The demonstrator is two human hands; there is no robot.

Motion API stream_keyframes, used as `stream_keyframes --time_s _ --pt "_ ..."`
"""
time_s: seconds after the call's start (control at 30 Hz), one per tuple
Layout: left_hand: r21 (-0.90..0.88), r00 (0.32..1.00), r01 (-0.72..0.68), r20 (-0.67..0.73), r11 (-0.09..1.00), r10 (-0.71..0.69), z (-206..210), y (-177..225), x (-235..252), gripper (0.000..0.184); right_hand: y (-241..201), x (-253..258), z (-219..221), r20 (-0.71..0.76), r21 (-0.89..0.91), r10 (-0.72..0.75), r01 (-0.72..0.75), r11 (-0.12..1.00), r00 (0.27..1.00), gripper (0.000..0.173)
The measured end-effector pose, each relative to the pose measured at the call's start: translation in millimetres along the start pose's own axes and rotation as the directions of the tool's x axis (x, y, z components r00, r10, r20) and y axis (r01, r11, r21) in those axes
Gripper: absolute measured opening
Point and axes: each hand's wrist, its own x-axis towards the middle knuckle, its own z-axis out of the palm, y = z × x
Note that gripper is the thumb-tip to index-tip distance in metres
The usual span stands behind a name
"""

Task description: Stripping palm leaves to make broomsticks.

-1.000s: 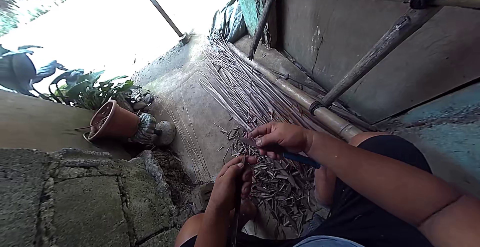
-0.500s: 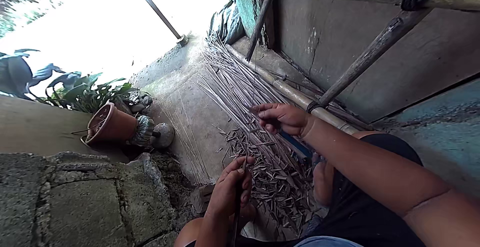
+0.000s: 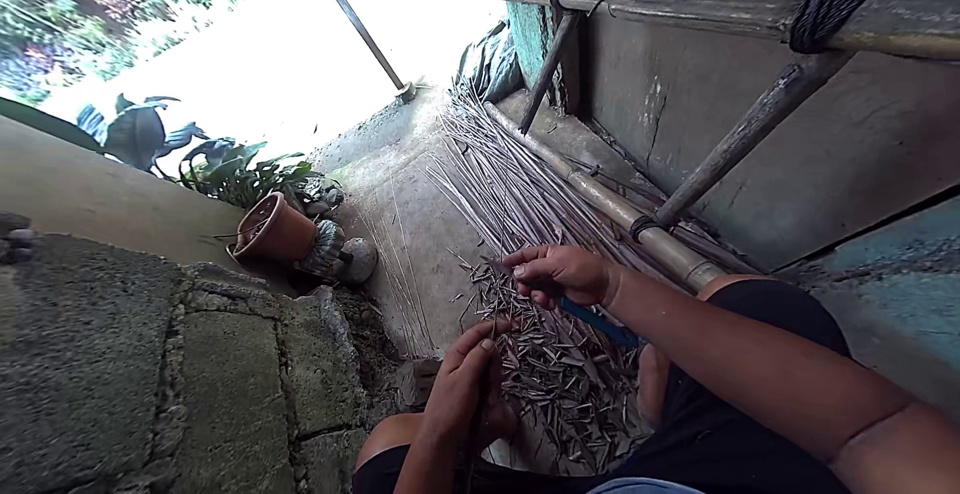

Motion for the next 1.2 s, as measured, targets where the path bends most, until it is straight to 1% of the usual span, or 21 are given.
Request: stream_keyframes --time_s 0.13,0.2,0.27,0.33,0.43,0.5,0.57,0.63,0.73,0.8,0.87,0.93,1.0,1.07,1.2 --pt "-0.010 0.999 -0.029 0.024 1.000 0.029 10.8 -4.1 -38.0 0.039 -22.5 -13.0 -15.2 -0.087 0.048 -0.116 0.120 0.992 0.989 0.029" --pt "-0.004 1.000 -0.029 0.005 1.000 0.029 19.1 -8.8 -54.6 0.038 -27.2 -19.2 -21.3 -0.127 0.069 -0.165 0.174 0.982 0.978 0.030" --pt "0.048 0.999 -0.029 -0.036 0.998 0.031 25.5 -13.7 -65.3 0.037 -22.2 -22.1 -22.1 -0.160 0.108 -0.175 0.193 0.975 0.972 0.030" --pt "0.152 0.994 -0.019 -0.107 0.988 0.035 33.4 -17.9 -71.7 0.038 -7.3 -24.0 -13.9 -0.156 0.127 -0.146 0.166 0.978 0.977 0.031" --pt "0.259 0.982 -0.007 -0.181 0.966 0.056 47.3 -24.1 -78.1 0.038 22.9 -36.9 11.2 -0.032 0.047 -0.051 0.052 0.998 0.998 0.035" --pt "0.326 0.975 0.004 -0.213 0.945 0.069 55.1 -24.6 -85.6 0.038 34.9 -45.2 26.4 0.021 0.012 -0.029 0.028 1.000 0.999 0.038" --pt "0.387 0.969 -0.002 -0.228 0.922 0.098 58.8 -26.0 -92.7 0.038 26.7 -48.9 27.5 0.013 -0.007 -0.063 0.063 0.998 0.998 0.036" --pt "0.428 0.963 -0.014 -0.237 0.903 0.128 59.8 -28.8 -102.5 0.036 9.5 -47.6 18.1 -0.031 -0.002 -0.110 0.110 0.994 0.993 0.032" --pt "0.456 0.955 -0.044 -0.241 0.889 0.171 59.4 -32.1 -112.3 0.035 -10.6 -46.4 6.1 -0.142 0.022 -0.185 0.190 0.981 0.972 0.030" --pt "0.456 0.952 -0.060 -0.241 0.888 0.189 57.3 -34.5 -110.2 0.034 -9.6 -45.1 2.7 -0.170 0.023 -0.210 0.217 0.976 0.963 0.033" --pt "0.459 0.949 -0.066 -0.245 0.886 0.197 53.4 -37.4 -102.8 0.034 4.2 -43.9 6.1 -0.119 -0.002 -0.200 0.201 0.980 0.973 0.035" --pt "0.461 0.947 -0.060 -0.255 0.885 0.197 48.7 -41.7 -92.2 0.035 22.7 -44.2 15.6 -0.027 -0.037 -0.130 0.129 0.991 0.991 0.037" --pt "0.468 0.947 -0.048 -0.260 0.883 0.189 44.6 -44.7 -86.2 0.036 32.3 -41.9 22.9 0.004 -0.035 -0.063 0.064 0.997 0.998 0.037" --pt "0.443 0.945 -0.048 -0.270 0.895 0.184 42.2 -47.3 -86.8 0.036 22.5 -36.2 19.2 -0.022 -0.037 -0.060 0.060 0.998 0.998 0.037" --pt "0.450 0.947 -0.044 -0.266 0.892 0.182 35.4 -53.7 -98.0 0.036 -30.1 -19.1 -5.0 -0.135 -0.063 -0.165 0.157 0.986 0.977 0.030"
